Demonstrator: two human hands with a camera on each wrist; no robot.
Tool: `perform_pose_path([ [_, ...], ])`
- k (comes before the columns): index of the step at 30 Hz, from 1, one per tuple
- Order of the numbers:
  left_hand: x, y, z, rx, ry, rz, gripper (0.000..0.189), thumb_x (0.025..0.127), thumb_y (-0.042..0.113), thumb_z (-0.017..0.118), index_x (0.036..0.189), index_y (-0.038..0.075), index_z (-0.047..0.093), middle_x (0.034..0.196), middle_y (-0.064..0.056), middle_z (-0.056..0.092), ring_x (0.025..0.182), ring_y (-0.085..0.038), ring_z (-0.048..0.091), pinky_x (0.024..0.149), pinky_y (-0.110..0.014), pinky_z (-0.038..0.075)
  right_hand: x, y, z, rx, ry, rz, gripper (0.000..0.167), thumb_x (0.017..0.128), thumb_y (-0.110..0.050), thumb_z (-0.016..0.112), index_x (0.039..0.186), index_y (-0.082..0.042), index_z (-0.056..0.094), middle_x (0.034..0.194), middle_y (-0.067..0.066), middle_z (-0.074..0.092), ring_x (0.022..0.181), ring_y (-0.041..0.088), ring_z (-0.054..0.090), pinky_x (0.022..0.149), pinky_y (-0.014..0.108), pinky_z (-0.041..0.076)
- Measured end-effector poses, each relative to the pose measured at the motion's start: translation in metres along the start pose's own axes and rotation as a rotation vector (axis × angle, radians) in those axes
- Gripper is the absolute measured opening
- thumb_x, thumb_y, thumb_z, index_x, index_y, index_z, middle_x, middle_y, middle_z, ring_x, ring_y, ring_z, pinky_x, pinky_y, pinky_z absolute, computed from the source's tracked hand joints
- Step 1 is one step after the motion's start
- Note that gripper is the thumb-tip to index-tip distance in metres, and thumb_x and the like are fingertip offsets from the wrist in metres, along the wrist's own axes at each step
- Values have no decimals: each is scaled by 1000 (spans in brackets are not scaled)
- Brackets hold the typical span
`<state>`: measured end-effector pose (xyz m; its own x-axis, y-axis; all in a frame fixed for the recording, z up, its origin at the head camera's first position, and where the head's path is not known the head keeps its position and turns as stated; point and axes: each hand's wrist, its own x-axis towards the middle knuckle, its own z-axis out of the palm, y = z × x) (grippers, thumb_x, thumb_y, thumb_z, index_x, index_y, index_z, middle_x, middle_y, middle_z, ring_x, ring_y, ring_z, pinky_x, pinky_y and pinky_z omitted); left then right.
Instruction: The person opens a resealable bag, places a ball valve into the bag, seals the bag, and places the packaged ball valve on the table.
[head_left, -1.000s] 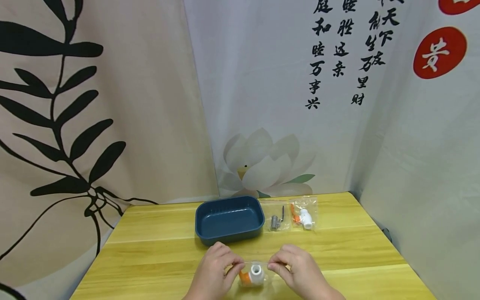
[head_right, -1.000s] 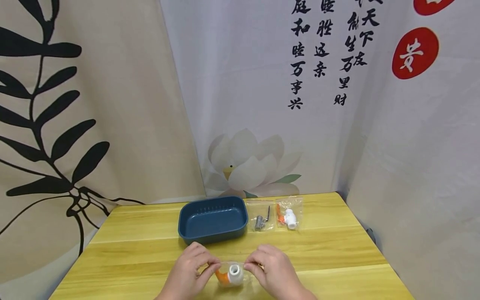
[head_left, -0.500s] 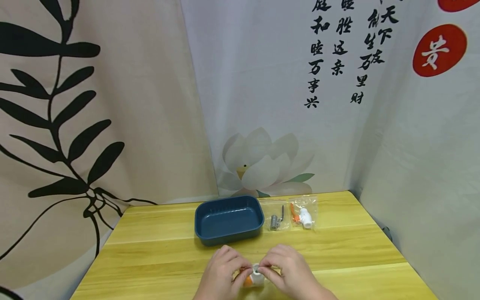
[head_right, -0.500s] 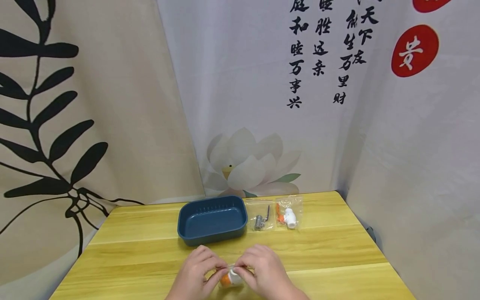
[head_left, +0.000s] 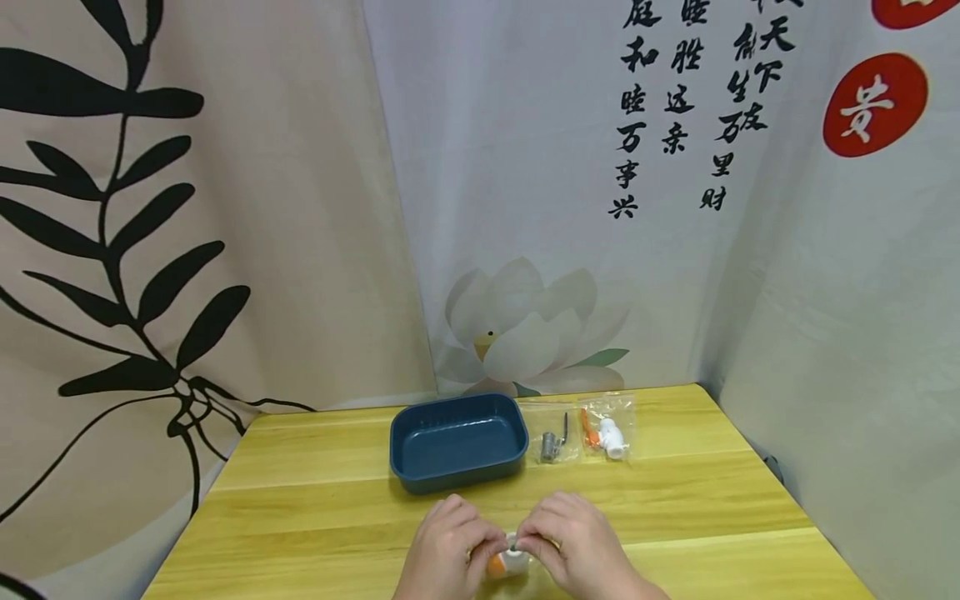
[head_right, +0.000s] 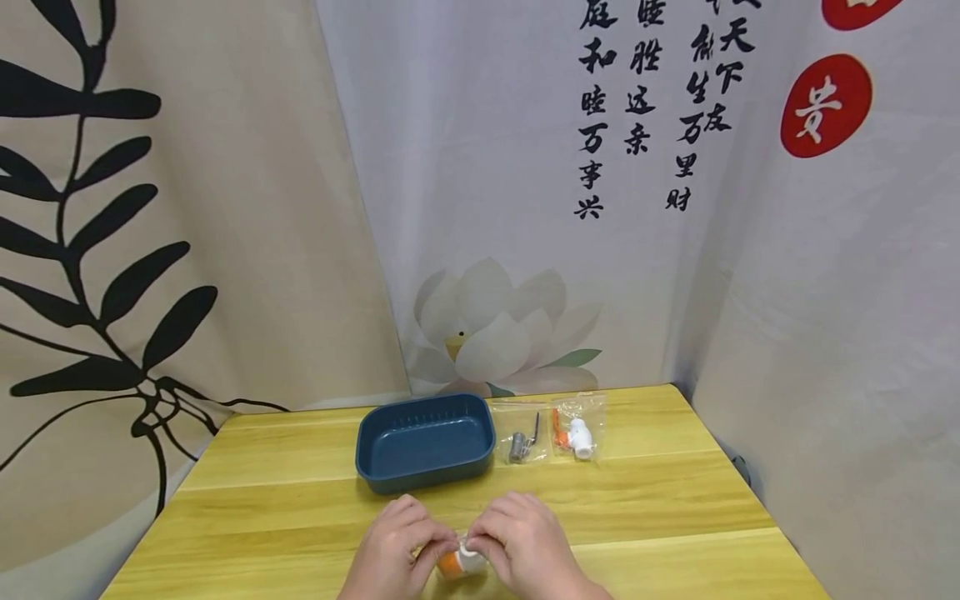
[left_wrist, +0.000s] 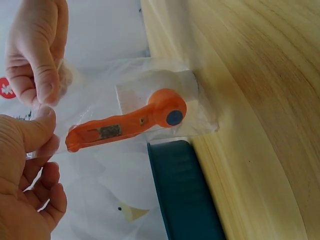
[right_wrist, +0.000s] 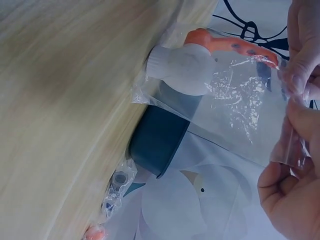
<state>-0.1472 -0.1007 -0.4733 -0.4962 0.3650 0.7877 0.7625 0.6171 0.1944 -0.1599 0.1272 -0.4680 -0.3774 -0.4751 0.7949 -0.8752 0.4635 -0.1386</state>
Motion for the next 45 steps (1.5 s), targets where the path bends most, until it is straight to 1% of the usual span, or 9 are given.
perform_pose_path([
  [8, -2, 0, 7, -24, 9, 23, 20, 74, 25, 96, 83, 27, 78, 83, 20, 71, 81, 0, 58, 78, -14, 45, 1, -1, 1, 9, 25, -24, 10, 91, -26, 85, 91, -26, 74, 88, -17, 71, 81, 0, 63, 77, 13, 49],
  [14, -3, 1, 10, -41, 30, 14, 18, 76, 23, 94, 83, 27, 79, 84, 20, 72, 82, 0, 60, 79, -14, 46, 0, -1, 0, 49, 2, 9, 12, 90, -24, 86, 93, -26, 74, 90, -16, 71, 82, 0, 63, 77, 10, 50],
  [20, -4, 2, 11, -103, 56, 4, 15, 78, 19, 93, 84, 25, 81, 83, 17, 73, 79, -1, 60, 77, -11, 46, -7, 1, -1, 178, -118, 143, 16, 86, -17, 88, 95, -23, 76, 92, -14, 74, 84, -2, 66, 76, 10, 50],
  [24, -4, 3, 10, -146, 53, -41, 12, 81, 19, 92, 85, 25, 81, 82, 17, 72, 78, 0, 59, 76, -8, 45, -11, 5, -1, 322, -233, 235, 9, 90, -15, 84, 94, -21, 78, 92, -11, 79, 86, -1, 69, 75, 14, 54],
  [27, -5, 3, 10, -159, 57, -65, 11, 82, 21, 91, 85, 25, 82, 83, 18, 72, 79, 2, 60, 76, -8, 45, -13, 9, -1, 448, -343, 345, 2, 96, -18, 79, 97, -20, 81, 94, -9, 81, 88, -3, 71, 75, 18, 58],
  [31, -5, 3, 8, -172, 71, -74, 13, 81, 18, 93, 85, 24, 82, 84, 17, 73, 79, 1, 61, 75, -9, 46, -16, 14, 1, 589, -498, 533, 11, 99, -28, 78, 104, -20, 84, 98, -11, 82, 91, -5, 70, 77, 20, 59],
  [34, -6, 5, 5, -197, 51, -149, 16, 80, 14, 93, 86, 25, 82, 86, 19, 73, 80, 1, 62, 73, -11, 48, -19, 17, 4, 636, -563, 606, 18, 98, -32, 79, 109, -18, 84, 102, -11, 82, 91, -4, 71, 77, 20, 59],
  [40, -10, 11, -1, -305, -34, -430, 15, 88, 16, 88, 89, 29, 82, 88, 19, 72, 82, 2, 63, 66, -20, 56, -20, 16, 11, 654, -598, 656, 33, 95, -31, 83, 125, -17, 80, 115, -10, 81, 99, -2, 72, 84, 20, 59],
  [45, -10, 12, -5, -348, -56, -535, 12, 90, 18, 86, 89, 29, 82, 86, 16, 72, 77, 5, 61, 59, -21, 56, -20, 12, 19, 657, -607, 691, 33, 93, -31, 85, 124, -22, 80, 109, -14, 81, 95, -4, 70, 84, 21, 58],
])
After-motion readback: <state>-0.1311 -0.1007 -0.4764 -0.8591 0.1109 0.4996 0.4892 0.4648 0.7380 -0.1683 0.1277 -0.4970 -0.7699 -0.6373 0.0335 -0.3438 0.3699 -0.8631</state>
